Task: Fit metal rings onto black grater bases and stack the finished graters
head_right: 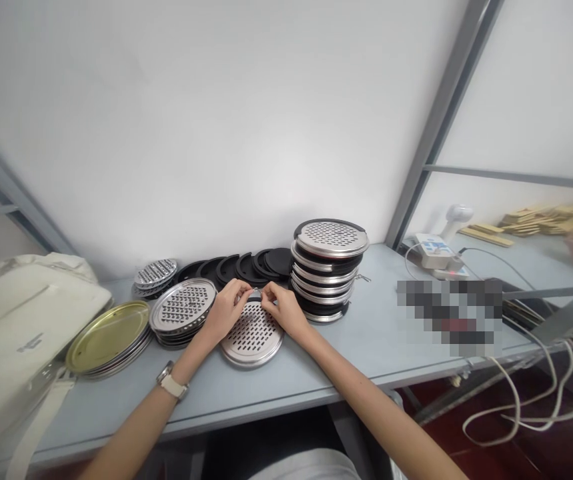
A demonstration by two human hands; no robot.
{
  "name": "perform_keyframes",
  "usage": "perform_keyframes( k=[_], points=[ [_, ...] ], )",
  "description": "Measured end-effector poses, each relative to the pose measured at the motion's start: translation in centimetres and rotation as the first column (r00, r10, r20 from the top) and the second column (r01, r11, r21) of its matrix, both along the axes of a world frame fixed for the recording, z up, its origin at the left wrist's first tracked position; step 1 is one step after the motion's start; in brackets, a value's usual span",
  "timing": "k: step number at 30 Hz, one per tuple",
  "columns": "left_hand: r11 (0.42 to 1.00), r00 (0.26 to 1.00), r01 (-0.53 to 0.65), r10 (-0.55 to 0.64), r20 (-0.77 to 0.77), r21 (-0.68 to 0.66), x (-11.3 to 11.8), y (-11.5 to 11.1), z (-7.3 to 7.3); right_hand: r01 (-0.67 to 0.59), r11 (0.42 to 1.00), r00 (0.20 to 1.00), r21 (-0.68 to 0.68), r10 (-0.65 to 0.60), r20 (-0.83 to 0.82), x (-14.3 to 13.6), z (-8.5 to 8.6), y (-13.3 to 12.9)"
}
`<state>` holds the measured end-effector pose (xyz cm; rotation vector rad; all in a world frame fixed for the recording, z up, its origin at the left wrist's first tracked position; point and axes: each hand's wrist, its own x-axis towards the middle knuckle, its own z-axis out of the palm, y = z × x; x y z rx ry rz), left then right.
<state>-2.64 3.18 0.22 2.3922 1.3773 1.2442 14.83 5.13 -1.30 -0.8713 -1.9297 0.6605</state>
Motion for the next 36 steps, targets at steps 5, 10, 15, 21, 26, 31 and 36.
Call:
perform_keyframes(
  k=[5, 10, 15, 21, 26, 31, 36],
  points=[
    [1.0, 1.0, -0.002, 0.002, -0.009, -0.013, 0.02, 0.0, -0.02, -0.002, 1.0, 1.0, 0.0, 0.002, -0.004, -0.03, 0.21, -0.13],
    [1.0, 1.0, 0.01, -0.01, -0.01, -0.02, 0.02, -0.02, -0.03, -0.001, 1.0, 1.0, -0.003, 0.001, 0.003, -0.01, 0.3, -0.11],
    [0.999, 0.999, 0.033, -0.034, -0.025, -0.034, 0.19, 0.01, -0.45, -0.005, 1.0, 1.0, 0.001, 0.005, 0.014, -0.13, 0.15, -0.11],
    [0.998, 0.999, 0.035, -0.037, -0.03, -0.049, 0.28, -0.01, -0.59, 0.0, 1.0, 1.0, 0.013, -0.001, 0.017, -0.26, -0.01, -0.17],
    [0.999, 0.999, 0.02, -0.021, -0.031, -0.038, 0.29, -0.06, -0.37, 0.03, 1.0, 0.999, -0.005, -0.029, 0.014, -0.05, -0.04, 0.03],
    [0.999, 0.999, 0.016, -0.018, -0.044, -0.036, 0.26, -0.15, -0.25, 0.005, 1.0, 1.0, 0.006, -0.005, 0.014, -0.05, -0.28, 0.15],
    [0.999, 0.999, 0.016, -0.018, -0.048, -0.039, 0.22, -0.2, -0.14, 0.009, 1.0, 1.0, 0.022, -0.01, 0.02, -0.04, -0.37, 0.15]
  ],
)
